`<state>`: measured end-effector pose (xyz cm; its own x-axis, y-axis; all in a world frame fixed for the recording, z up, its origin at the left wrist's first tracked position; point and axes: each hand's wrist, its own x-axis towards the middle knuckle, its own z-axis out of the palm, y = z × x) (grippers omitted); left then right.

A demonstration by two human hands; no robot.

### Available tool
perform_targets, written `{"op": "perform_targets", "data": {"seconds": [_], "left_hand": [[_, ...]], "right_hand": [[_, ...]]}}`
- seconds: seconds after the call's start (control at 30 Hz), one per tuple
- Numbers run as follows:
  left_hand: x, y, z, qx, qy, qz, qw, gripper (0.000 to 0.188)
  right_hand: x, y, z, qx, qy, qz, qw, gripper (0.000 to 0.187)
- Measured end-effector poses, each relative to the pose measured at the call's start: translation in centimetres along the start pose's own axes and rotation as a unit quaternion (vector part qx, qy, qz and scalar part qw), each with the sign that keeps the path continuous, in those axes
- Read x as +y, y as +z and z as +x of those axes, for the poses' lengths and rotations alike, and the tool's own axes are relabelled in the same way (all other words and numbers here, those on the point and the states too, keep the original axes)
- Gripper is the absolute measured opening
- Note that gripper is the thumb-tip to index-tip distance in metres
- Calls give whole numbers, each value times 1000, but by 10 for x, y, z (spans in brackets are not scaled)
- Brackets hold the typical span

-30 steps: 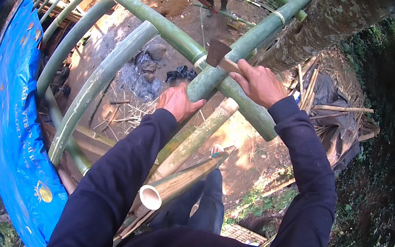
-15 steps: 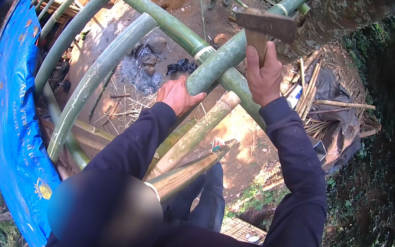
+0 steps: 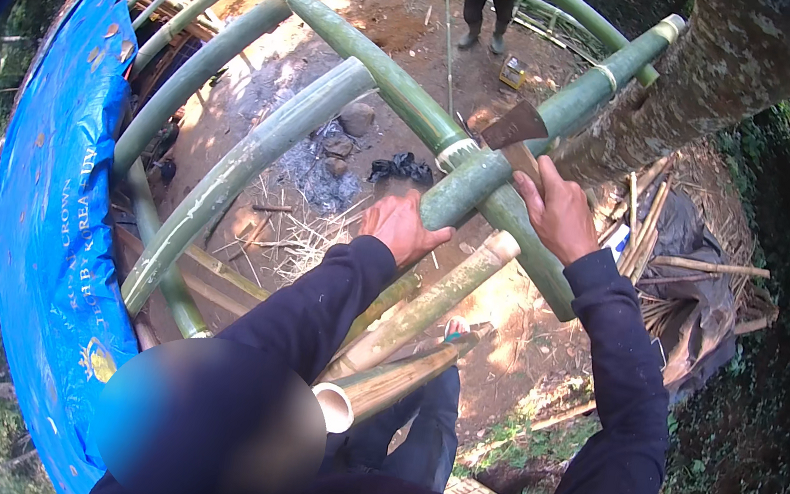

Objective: The person uses a small axe to shape and fit bamboo poles into a larger bamboo framework. They repeatedly strike the ends of the poles to create notches and secure connections between the vertical and horizontal members of the structure. The task involves precise manual manipulation of the bamboo pieces to ensure a snug fit.

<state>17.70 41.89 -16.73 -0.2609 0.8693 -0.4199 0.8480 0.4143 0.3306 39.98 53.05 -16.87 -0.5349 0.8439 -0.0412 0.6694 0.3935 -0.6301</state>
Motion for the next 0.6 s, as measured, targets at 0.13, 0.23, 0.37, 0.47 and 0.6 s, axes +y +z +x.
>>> {"op": "perform_targets", "data": {"seconds": [0.13,0.23,0.37,0.47,0.6], "left_hand": [[-3,3,-3,-24,10,2,1000,68],[-4,-1,-7,-17,18,6,1000,70],[-9,6,-5,14,35,28,999,74],[-4,7,-9,40,66,19,997,79],[-12,12,-8,110,59,-10,992,56]], "right_hand": [[13,6,1,-63,-23,-65,996,32],[6,6,-7,-83,-3,-86,993,33],[-9,-23,-27,-66,16,-81,994,34],[-8,-25,-94,94,114,101,984,34],[-43,-38,-222,164,304,373,861,30]]}}
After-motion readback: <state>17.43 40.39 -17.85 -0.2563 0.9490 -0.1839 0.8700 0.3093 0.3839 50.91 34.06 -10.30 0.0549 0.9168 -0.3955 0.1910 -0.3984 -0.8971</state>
